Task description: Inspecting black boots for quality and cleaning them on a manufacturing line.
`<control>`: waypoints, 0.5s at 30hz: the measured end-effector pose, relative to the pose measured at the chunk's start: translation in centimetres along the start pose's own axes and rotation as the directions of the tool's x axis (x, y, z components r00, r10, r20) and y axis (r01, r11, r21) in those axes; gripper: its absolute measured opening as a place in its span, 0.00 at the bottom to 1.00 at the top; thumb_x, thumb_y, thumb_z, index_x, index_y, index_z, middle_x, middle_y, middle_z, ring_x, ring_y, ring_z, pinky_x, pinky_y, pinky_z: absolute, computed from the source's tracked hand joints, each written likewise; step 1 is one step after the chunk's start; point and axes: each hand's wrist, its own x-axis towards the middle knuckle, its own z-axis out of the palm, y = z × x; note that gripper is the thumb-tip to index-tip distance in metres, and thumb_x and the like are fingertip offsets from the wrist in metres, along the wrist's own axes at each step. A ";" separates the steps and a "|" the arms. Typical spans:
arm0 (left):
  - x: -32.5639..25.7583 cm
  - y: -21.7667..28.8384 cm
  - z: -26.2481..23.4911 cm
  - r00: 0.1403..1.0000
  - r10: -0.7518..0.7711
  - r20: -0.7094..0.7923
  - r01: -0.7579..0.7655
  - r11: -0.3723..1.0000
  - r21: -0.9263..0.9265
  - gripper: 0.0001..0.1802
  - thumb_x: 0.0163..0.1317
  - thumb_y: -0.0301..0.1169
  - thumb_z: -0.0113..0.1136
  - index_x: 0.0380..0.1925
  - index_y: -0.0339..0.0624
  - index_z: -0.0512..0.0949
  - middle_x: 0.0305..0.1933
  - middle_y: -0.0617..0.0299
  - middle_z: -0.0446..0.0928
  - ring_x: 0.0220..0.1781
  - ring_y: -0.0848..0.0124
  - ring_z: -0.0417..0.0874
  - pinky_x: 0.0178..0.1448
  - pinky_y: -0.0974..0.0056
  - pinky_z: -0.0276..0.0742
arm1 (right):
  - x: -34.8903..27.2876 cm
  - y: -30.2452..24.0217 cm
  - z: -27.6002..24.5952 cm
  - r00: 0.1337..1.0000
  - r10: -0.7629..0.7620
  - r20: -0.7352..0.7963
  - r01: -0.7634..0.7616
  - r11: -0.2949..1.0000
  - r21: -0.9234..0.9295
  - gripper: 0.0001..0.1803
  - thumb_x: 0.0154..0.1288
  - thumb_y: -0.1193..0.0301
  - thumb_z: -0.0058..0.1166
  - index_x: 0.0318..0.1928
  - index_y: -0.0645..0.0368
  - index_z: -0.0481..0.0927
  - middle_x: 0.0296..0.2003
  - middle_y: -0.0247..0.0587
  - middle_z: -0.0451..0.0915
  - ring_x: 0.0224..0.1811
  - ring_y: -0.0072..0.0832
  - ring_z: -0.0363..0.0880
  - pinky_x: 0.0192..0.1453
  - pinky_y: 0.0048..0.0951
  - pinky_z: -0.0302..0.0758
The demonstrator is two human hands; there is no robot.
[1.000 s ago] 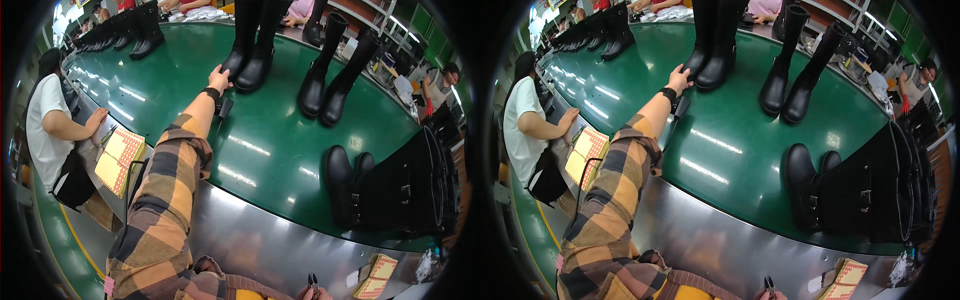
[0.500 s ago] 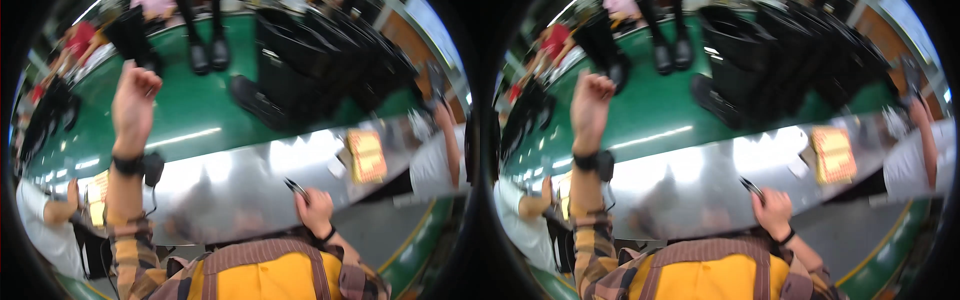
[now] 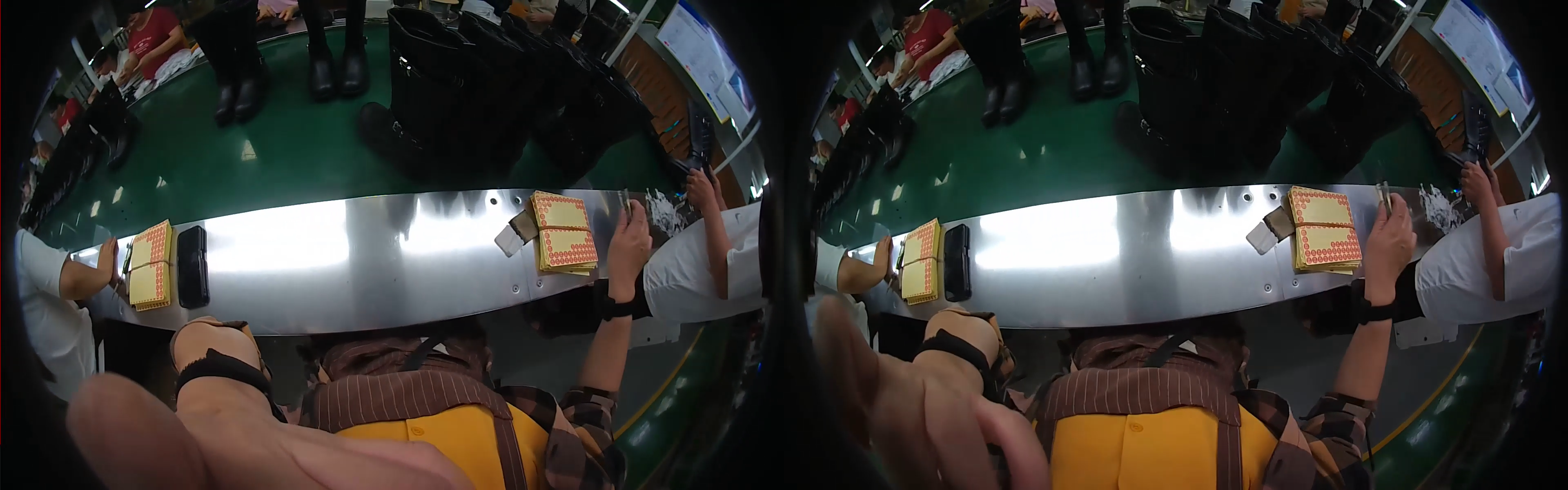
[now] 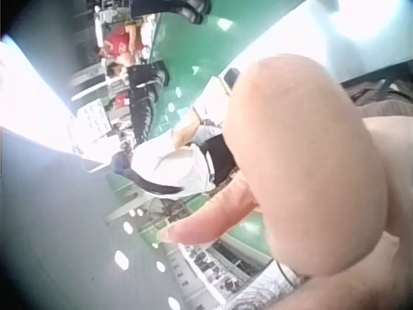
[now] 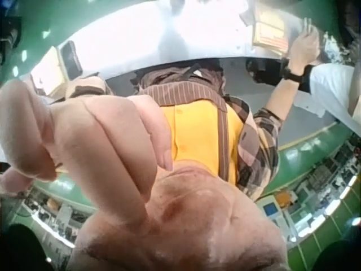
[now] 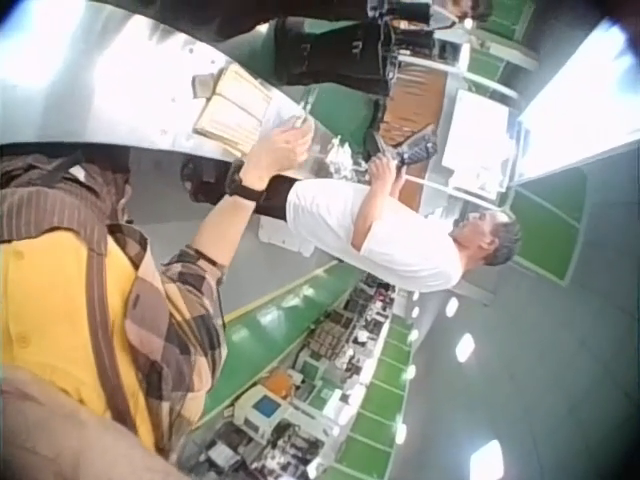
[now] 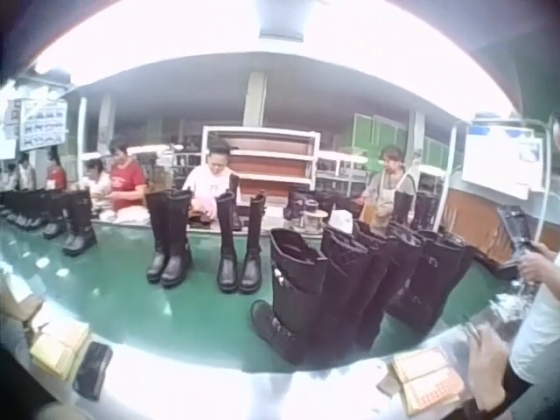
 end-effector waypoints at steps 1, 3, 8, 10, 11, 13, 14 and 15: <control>-0.1 -0.3 0.3 0.999 0.031 0.031 -0.029 0.998 -0.048 0.08 0.75 0.39 0.36 0.39 0.51 0.60 0.29 0.51 0.80 0.36 0.60 0.81 0.55 0.53 0.74 | -0.6 0.7 2.3 0.997 -0.031 0.069 0.026 0.997 0.074 0.12 0.72 0.66 0.48 0.50 0.58 0.75 0.39 0.43 0.81 0.44 0.44 0.79 0.44 0.44 0.72; 0.0 0.7 1.0 0.999 -0.032 0.018 0.033 0.997 -0.063 0.06 0.74 0.36 0.37 0.39 0.49 0.61 0.30 0.50 0.80 0.35 0.60 0.81 0.56 0.53 0.74 | -2.7 1.3 6.0 0.941 -0.097 0.323 0.054 0.989 0.138 0.12 0.70 0.68 0.48 0.51 0.58 0.75 0.41 0.45 0.81 0.46 0.45 0.79 0.47 0.45 0.71; 1.0 3.7 1.7 0.898 -0.441 -0.019 0.432 0.887 -0.164 0.04 0.71 0.20 0.44 0.41 0.41 0.66 0.35 0.48 0.81 0.33 0.62 0.83 0.60 0.55 0.74 | -5.9 0.3 7.1 0.937 -0.131 0.323 0.117 0.991 0.065 0.14 0.66 0.67 0.54 0.50 0.57 0.77 0.42 0.42 0.80 0.49 0.41 0.77 0.53 0.41 0.70; 0.6 2.4 0.6 0.941 -0.328 0.082 0.336 0.933 -0.126 0.07 0.71 0.22 0.47 0.46 0.43 0.68 0.33 0.52 0.83 0.36 0.65 0.83 0.58 0.55 0.77 | -5.6 -1.1 5.4 0.946 -0.115 0.302 0.075 0.987 0.143 0.13 0.65 0.68 0.55 0.49 0.56 0.77 0.42 0.40 0.80 0.50 0.40 0.76 0.54 0.41 0.69; 0.0 1.5 -0.3 0.960 -0.211 0.186 0.232 0.967 -0.102 0.11 0.71 0.23 0.50 0.52 0.45 0.71 0.31 0.57 0.84 0.39 0.68 0.84 0.57 0.56 0.79 | -5.2 -2.4 3.9 0.953 -0.100 0.286 0.036 0.975 0.221 0.12 0.65 0.68 0.56 0.48 0.56 0.78 0.43 0.39 0.80 0.51 0.38 0.75 0.55 0.40 0.69; -2.4 0.8 -3.1 0.938 -0.103 0.332 0.122 0.992 -0.035 0.34 0.74 0.55 0.22 0.60 0.40 0.66 0.49 0.47 0.77 0.49 0.53 0.81 0.65 0.44 0.69 | -4.5 -6.9 1.5 0.975 -0.155 0.161 0.081 0.917 0.390 0.10 0.63 0.69 0.58 0.43 0.58 0.80 0.39 0.40 0.80 0.46 0.38 0.77 0.51 0.41 0.69; -0.2 -0.7 -6.4 0.966 -0.117 0.232 0.073 0.979 0.190 0.27 0.74 0.49 0.32 0.55 0.41 0.70 0.53 0.50 0.74 0.53 0.57 0.78 0.67 0.49 0.67 | -6.3 -6.7 -0.3 0.976 -0.099 0.194 0.000 0.891 0.454 0.08 0.62 0.69 0.60 0.39 0.58 0.80 0.36 0.40 0.80 0.43 0.38 0.77 0.49 0.40 0.69; 1.6 -2.1 -7.4 0.993 -0.080 0.082 0.028 0.867 0.498 0.20 0.74 0.43 0.41 0.50 0.42 0.75 0.58 0.52 0.72 0.56 0.61 0.74 0.70 0.54 0.64 | -7.4 -8.3 -0.3 0.973 -0.104 0.204 -0.041 0.797 0.603 0.06 0.61 0.69 0.61 0.36 0.58 0.81 0.32 0.39 0.80 0.39 0.37 0.78 0.46 0.40 0.69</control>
